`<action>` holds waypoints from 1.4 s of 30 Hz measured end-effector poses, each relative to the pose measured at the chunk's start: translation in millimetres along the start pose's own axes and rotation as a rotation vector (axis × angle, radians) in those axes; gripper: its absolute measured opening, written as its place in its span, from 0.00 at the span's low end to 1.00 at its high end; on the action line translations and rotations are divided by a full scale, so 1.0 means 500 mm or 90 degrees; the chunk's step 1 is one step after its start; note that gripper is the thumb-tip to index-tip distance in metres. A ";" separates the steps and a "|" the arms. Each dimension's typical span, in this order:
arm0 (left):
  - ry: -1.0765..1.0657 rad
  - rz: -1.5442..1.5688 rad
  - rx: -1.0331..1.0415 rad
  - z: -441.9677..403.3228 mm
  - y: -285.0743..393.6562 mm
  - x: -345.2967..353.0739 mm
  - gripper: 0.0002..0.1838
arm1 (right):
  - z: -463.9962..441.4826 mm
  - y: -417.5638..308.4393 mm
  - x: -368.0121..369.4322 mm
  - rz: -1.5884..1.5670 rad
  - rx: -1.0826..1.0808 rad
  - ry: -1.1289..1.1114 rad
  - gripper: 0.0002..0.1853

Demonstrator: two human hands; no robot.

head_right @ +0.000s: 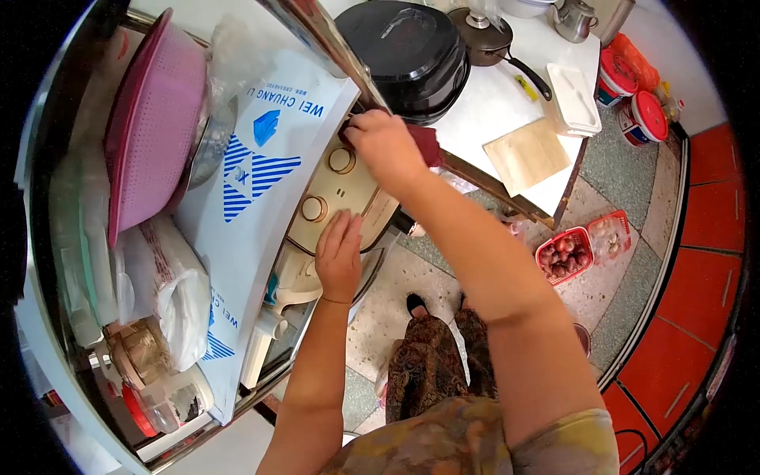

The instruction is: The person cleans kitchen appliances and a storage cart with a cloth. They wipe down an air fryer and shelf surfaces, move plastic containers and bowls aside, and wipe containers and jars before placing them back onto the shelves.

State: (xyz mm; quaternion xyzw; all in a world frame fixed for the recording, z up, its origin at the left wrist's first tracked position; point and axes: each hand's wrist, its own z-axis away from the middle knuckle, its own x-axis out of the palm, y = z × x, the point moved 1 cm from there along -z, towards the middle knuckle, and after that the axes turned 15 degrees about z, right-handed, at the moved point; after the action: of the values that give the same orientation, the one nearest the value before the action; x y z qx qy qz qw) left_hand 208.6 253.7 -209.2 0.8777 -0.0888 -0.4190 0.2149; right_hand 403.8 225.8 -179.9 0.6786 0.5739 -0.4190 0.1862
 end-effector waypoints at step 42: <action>0.249 0.100 -0.334 0.053 0.019 -0.042 0.29 | 0.127 -0.249 -0.037 -0.347 -0.052 -0.087 0.11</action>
State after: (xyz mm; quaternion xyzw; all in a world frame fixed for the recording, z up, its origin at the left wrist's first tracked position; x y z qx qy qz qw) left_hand 174.9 244.4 -205.1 0.8466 -0.0021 -0.2335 0.4783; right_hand 265.1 201.7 -174.0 0.4617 0.7375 -0.4748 0.1322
